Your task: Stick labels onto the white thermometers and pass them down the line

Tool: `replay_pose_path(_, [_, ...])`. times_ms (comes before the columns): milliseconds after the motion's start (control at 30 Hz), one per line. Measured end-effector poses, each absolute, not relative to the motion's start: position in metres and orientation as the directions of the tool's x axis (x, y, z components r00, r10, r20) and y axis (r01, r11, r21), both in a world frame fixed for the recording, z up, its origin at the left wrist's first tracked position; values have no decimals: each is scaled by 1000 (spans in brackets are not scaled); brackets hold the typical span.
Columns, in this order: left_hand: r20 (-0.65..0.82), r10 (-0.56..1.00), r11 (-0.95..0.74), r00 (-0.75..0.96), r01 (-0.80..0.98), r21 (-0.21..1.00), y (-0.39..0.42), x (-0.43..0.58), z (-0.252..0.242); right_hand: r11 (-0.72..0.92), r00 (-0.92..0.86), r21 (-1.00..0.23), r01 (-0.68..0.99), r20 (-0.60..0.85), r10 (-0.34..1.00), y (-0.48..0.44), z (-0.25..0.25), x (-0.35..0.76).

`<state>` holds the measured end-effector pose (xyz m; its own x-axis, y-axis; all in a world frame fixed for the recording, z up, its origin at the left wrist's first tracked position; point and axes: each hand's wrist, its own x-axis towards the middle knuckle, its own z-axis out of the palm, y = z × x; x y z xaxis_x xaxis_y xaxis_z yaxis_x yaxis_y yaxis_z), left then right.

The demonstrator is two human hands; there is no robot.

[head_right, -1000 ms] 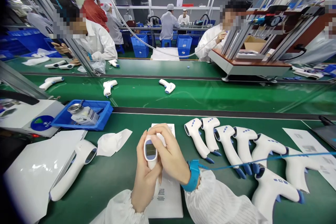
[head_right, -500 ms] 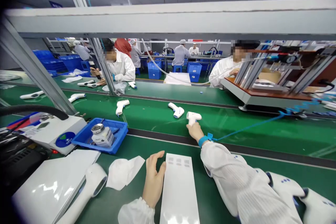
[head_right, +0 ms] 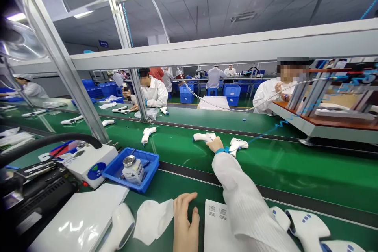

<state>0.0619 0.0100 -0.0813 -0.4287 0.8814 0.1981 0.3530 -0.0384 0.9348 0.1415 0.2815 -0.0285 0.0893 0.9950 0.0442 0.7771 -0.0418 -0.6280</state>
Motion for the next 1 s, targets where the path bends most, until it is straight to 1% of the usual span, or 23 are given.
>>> replay_pose_path(67, [267, 847, -69, -460, 402, 913, 7, 55, -76, 137, -92, -640, 756, 104, 990, 261, -22, 151])
replay_pose_path(133, [396, 802, -131, -448, 514, 848, 3, 49, -63, 321, -288, -645, 693, 161, 944, 230, -16, 165])
replay_pose_path(200, [497, 784, -179, -372, 631, 755, -3, 45, -45, 440, -444, -652, 617, 173, 879, 190, -10, 181])
replay_pose_path(233, [498, 809, -193, -312, 659, 727, -6, 44, -35, 486, -520, -658, 574, 166, 838, 168, -6, 188])
replay_pose_path(267, [455, 858, -204, -238, 655, 728, -9, 45, -25, 533, -599, -667, 521, 159, 785, 147, -2, 194])
replay_pose_path(300, [380, 912, -214, -155, 612, 762, -12, 46, -16, 581, -680, -678, 450, 162, 715, 126, 2, 200])
replay_pose_path(367, [188, 982, -168, -6, 417, 893, -19, 53, -3, 635, -785, -710, 305, 190, 590, 91, 8, 208])
replay_pose_path(400, [100, 994, -108, 40, 294, 950, -23, 57, 0, 632, -794, -729, 264, 207, 571, 77, 10, 212])
replay_pose_path(433, [15, 998, -25, 59, 172, 985, -28, 63, 1, 607, -774, -750, 262, 213, 596, 66, 9, 215])
replay_pose_path(500, [-156, 986, 159, 54, -44, 986, -41, 73, -2, 509, -669, -793, 335, 181, 721, 50, 2, 224])
replay_pose_path(567, [-297, 953, 302, 57, -187, 935, -55, 84, -11, 394, -559, -834, 386, 129, 819, 42, -15, 236])
replay_pose_path(633, [-368, 926, 376, 80, -267, 887, -68, 93, -20, 306, -465, -866, 395, 99, 880, 38, -35, 250])
replay_pose_path(700, [-388, 920, 388, 62, -304, 870, -75, 101, -29, 278, -361, -867, 414, 124, 924, 37, -55, 262])
replay_pose_path(800, [-372, 928, 350, -13, -307, 885, -73, 106, -36, 304, -240, -813, 497, 208, 948, 39, -74, 274])
replay_pose_path(900, [-338, 940, 315, -47, -267, 911, -62, 105, -35, 310, -196, -775, 550, 241, 950, 42, -80, 275])
replay_pose_path(1000, [-292, 955, 273, -58, -219, 937, -54, 103, -30, 288, -169, -781, 554, 234, 958, 46, -82, 270])
